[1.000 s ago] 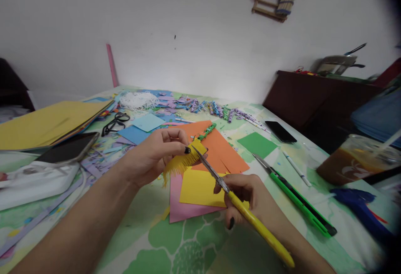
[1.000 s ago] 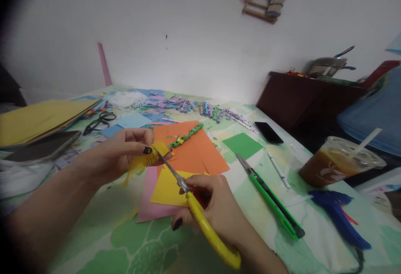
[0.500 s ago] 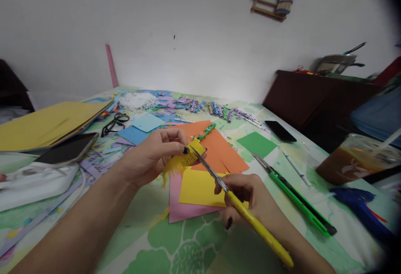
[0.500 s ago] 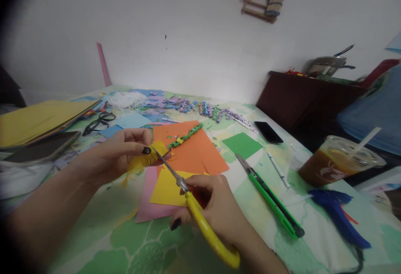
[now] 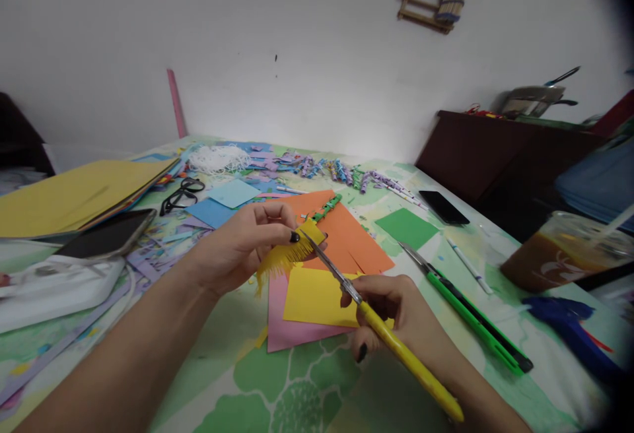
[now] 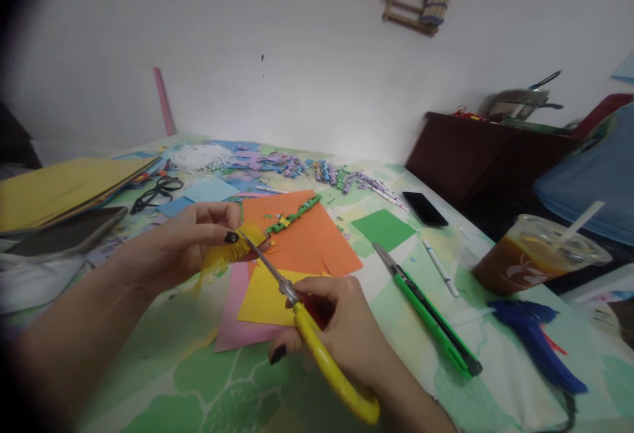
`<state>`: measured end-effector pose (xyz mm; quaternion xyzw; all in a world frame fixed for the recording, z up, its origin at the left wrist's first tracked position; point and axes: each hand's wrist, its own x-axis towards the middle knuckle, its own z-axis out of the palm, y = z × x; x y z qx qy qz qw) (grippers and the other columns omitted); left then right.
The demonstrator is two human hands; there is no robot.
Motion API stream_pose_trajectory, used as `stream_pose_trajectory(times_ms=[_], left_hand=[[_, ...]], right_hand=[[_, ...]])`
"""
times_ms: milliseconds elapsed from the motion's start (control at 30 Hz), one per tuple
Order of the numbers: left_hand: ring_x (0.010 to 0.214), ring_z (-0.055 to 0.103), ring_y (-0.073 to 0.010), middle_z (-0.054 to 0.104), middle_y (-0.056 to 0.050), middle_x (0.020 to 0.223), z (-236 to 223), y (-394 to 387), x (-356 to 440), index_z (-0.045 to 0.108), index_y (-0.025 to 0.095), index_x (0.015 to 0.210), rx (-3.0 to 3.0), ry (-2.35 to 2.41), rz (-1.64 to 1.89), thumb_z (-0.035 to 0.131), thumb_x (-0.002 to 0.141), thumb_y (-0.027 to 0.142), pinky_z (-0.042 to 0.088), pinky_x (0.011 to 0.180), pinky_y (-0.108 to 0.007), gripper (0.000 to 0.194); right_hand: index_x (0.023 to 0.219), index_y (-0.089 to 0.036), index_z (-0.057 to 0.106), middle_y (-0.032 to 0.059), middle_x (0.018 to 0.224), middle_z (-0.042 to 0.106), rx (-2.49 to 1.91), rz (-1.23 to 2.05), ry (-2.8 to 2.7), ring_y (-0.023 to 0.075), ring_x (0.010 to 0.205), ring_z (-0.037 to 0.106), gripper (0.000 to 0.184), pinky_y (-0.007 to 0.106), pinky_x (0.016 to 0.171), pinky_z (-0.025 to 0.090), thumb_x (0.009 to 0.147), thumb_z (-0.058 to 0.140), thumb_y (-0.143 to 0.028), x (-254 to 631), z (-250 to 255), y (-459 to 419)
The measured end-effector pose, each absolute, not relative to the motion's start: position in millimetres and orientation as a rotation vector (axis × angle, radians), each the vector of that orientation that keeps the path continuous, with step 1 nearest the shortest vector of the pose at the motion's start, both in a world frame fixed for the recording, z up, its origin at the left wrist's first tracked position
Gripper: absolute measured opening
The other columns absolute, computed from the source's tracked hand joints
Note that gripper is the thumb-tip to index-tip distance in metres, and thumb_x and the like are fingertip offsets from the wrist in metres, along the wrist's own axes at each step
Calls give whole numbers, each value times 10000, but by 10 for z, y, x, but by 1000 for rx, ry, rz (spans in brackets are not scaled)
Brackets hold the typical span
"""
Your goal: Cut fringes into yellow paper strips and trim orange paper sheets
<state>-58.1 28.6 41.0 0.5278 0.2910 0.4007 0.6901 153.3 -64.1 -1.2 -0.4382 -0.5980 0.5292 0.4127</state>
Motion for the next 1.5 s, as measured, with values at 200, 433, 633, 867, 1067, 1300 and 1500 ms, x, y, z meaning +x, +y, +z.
stream_pose_trajectory(times_ms=[200,433,633,867,1067,1300,1500], left_hand=[[602,598,-126,611,8,596,401,294,-579,593,170,609,1178,664,895,733,601,148,428,590,-230,142],[595,600,-120,611,13,587,427,288,-561,587,172,604,1186,663,889,726,608,152,437,598,-227,140],[604,616,-130,618,12,602,403,302,-578,594,174,625,1186,649,889,718,620,139,450,600,-231,129],[602,614,-125,616,7,600,418,288,-576,586,168,609,1191,633,888,708,626,132,445,599,-226,128],[595,610,-128,609,11,592,417,290,-576,591,168,608,1191,635,892,711,617,130,449,591,-232,127],[598,613,-119,614,18,594,398,296,-582,593,171,617,1188,610,894,701,636,121,452,604,-227,120],[598,614,-123,616,16,597,411,293,-573,590,170,618,1184,620,891,702,632,123,451,599,-230,122]], right_hand=[[700,-150,601,-21,530,555,-1152,1294,-1523,116,486,491,378,218,428,309,569,875,-375,1541,-6,-640],[661,-161,583,-16,509,544,-1159,1254,-1551,119,468,488,415,224,414,306,567,859,-456,1536,-4,-645],[658,-154,596,-9,523,549,-1163,1210,-1585,119,478,491,416,224,413,305,590,838,-486,1534,0,-642],[657,-159,591,-23,535,518,-1138,1230,-1573,114,486,484,367,219,416,297,593,859,-402,1550,-39,-638],[636,-161,576,-28,529,483,-1146,1203,-1588,103,482,435,386,221,418,270,600,845,-435,1538,-16,-631],[637,-155,577,-47,533,413,-1152,1185,-1600,86,479,377,398,214,415,253,608,835,-457,1545,-34,-636],[640,-148,596,-53,518,394,-1195,1130,-1636,82,476,339,422,214,411,234,604,824,-501,1540,-7,-642]])
